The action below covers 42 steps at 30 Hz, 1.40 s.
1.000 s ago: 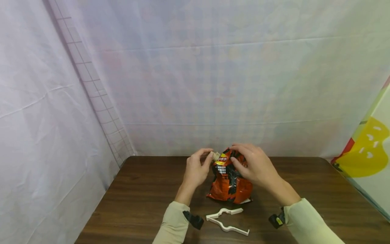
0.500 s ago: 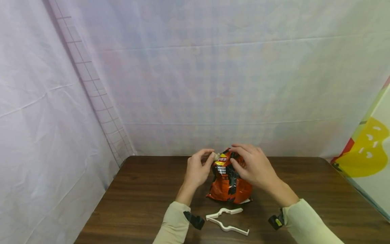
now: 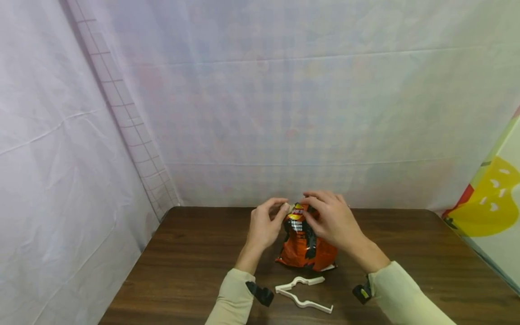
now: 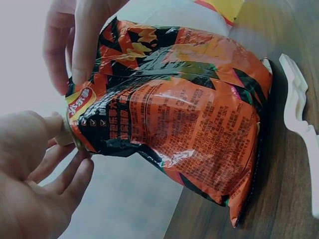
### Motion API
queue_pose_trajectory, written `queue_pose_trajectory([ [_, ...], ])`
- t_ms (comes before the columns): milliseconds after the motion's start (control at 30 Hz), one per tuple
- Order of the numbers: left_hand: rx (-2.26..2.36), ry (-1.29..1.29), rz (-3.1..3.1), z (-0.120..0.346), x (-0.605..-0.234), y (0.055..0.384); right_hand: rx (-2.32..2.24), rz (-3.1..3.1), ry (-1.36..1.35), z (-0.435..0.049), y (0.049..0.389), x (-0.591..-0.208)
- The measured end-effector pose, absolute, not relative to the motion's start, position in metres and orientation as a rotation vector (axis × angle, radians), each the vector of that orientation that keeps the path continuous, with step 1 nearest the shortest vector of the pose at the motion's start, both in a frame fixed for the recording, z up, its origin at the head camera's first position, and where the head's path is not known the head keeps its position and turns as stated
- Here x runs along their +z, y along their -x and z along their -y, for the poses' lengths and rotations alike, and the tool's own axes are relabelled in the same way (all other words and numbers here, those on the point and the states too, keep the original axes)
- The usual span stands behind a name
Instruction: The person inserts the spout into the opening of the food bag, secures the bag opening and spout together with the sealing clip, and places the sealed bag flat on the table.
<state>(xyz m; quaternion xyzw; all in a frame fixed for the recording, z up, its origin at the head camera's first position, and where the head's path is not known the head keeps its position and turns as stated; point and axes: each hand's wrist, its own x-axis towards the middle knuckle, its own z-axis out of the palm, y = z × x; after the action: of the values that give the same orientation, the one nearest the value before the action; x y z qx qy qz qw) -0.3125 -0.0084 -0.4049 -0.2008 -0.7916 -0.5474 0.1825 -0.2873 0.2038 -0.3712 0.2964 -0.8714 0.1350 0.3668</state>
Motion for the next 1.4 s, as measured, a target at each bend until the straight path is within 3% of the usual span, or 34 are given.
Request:
queue_pose_trajectory([
  [300,-1.573,0.588,2.227,0.010,-0.407,0.315,0.333,2.413,-0.654,-0.202,0.291,-0.359],
  [833,-1.587,0.608,2.200,0.006,-0.408,0.314,0.616,2.836,-0.714,-0.206,0.310,-0.331],
  [1400,-1.624,0.613,2.161,0.003,-0.410,0.313,0.742,2.885,-0.815,-0.208,0.316,-0.333],
])
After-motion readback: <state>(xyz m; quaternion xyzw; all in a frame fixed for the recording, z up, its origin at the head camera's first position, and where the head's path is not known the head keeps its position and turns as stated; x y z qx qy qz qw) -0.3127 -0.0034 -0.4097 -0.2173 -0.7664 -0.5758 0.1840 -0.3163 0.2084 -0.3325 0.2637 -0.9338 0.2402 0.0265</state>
